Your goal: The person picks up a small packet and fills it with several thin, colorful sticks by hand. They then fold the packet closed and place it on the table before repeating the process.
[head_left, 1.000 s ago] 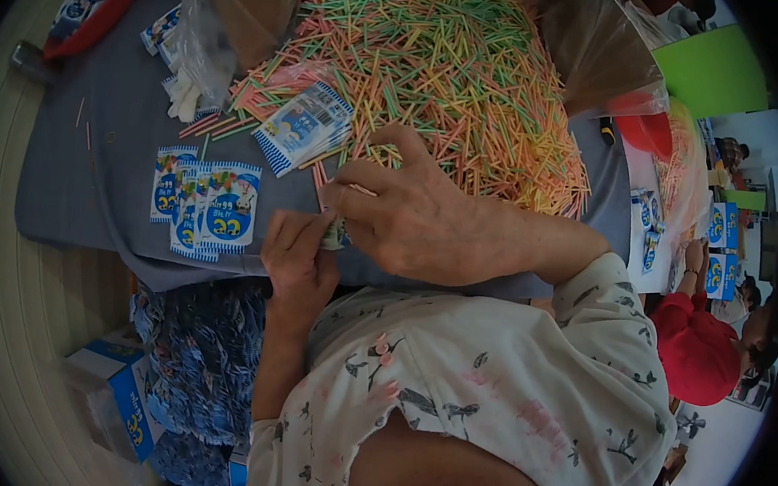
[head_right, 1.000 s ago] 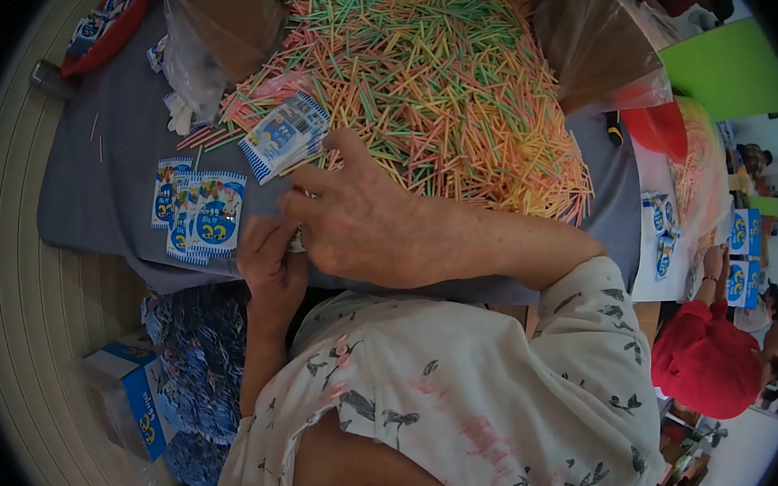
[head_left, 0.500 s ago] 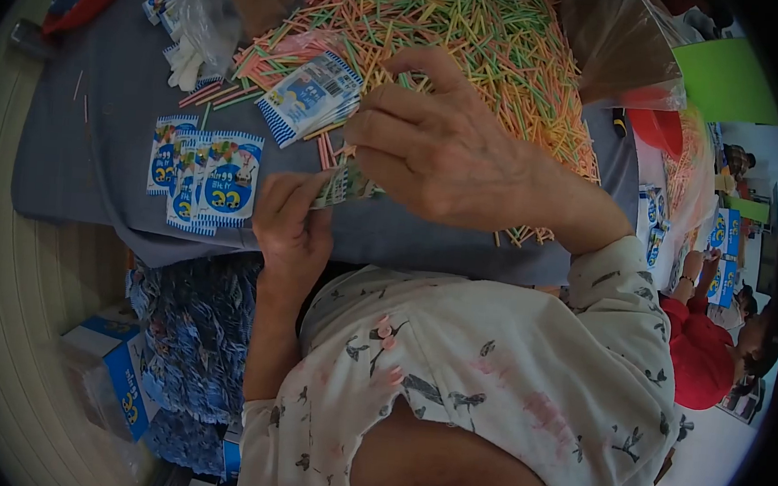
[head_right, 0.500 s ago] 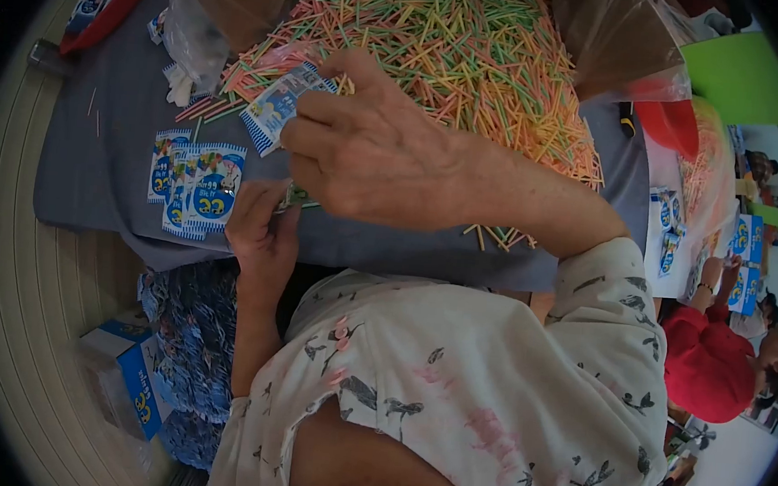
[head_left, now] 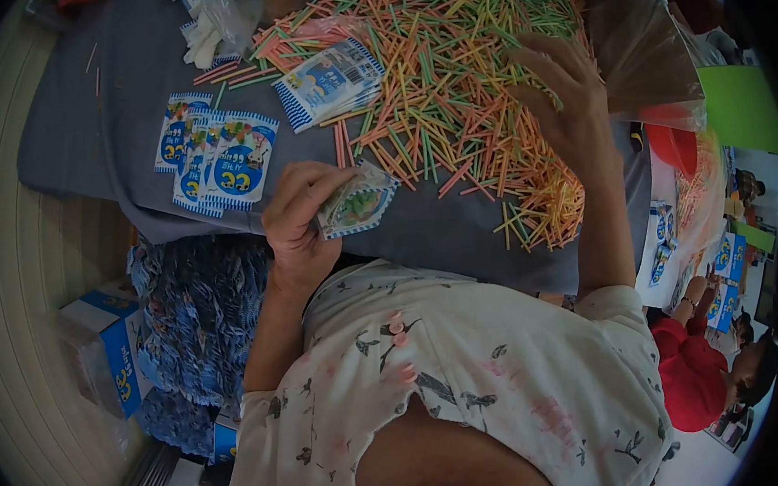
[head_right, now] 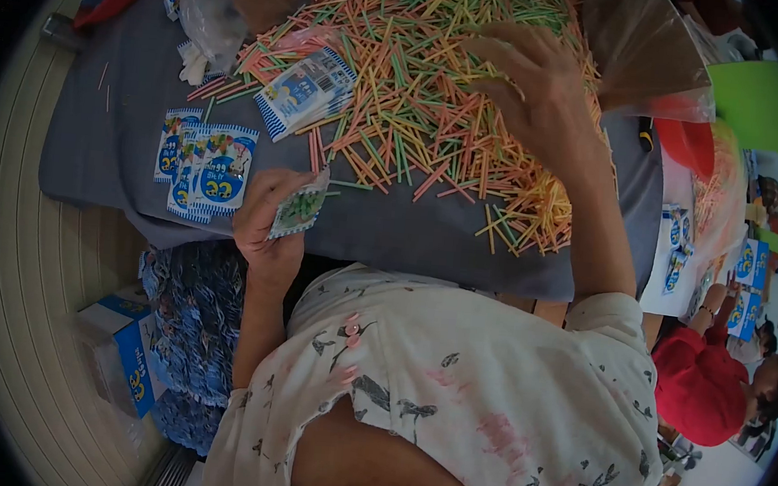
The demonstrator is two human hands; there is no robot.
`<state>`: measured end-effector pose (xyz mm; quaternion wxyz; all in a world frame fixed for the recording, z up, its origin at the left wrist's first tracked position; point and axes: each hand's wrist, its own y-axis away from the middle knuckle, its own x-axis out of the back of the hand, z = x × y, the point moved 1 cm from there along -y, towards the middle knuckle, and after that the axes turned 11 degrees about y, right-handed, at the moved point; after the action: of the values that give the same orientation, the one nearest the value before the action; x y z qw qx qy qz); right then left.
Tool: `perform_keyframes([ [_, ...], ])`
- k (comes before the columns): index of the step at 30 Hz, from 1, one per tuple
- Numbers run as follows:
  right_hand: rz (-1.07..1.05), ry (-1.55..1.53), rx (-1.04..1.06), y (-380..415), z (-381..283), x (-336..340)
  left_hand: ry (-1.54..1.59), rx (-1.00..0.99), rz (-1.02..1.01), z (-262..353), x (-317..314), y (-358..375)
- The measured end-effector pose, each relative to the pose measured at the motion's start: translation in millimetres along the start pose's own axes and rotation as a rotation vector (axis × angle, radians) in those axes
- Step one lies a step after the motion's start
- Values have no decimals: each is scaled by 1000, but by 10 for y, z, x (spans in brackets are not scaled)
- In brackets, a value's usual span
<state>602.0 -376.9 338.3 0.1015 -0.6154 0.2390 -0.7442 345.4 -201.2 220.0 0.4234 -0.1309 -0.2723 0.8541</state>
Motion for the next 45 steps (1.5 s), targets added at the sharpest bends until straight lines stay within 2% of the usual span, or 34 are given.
perform_keyframes([
  [2, -5, -336, 38, -14, -357, 92, -32, 13, -10, 39, -26, -12],
  [4, 19, -447, 205, -166, -712, 232, -63, 10, -35, 33, -54, -18],
  [8, -24, -400, 373, -284, -1063, 144, -125, -47, -62, -12, -71, -2],
  [13, -163, -198, 399, -266, -1193, -29, -286, -65, -93, 11, -12, 38],
  [19, -188, -211, 456, -247, -1203, -227, -307, -47, -132, -2, -38, 64],
  [22, -107, -282, 416, -294, -1149, -138, -297, -25, -103, 61, -14, 16],
  [24, -93, -416, 286, -387, -989, 89, -320, 13, -94, 154, 76, -1],
  [27, -58, -508, 40, -344, -483, 241, -255, 209, -37, 254, 276, 50],
  [29, 18, -565, -157, -176, -36, 127, -302, 430, -144, 324, 523, 15],
  [30, -19, -274, -157, -79, 166, 51, -251, 517, -172, 315, 626, 10],
  [32, -87, 285, -162, 120, 419, -175, -619, 426, -194, 322, 729, -3],
  [34, -74, 345, -134, 270, 436, -266, -1005, 321, -246, 355, 730, -58],
  [38, -66, 250, -239, 371, 443, -147, -1177, 326, -299, 437, 609, -107],
  [41, -94, 319, -272, 432, 687, -185, -1237, 324, -333, 485, 568, -178],
  [45, -157, 351, -313, 343, 1009, -208, -1275, 415, -260, 515, 542, -255],
])
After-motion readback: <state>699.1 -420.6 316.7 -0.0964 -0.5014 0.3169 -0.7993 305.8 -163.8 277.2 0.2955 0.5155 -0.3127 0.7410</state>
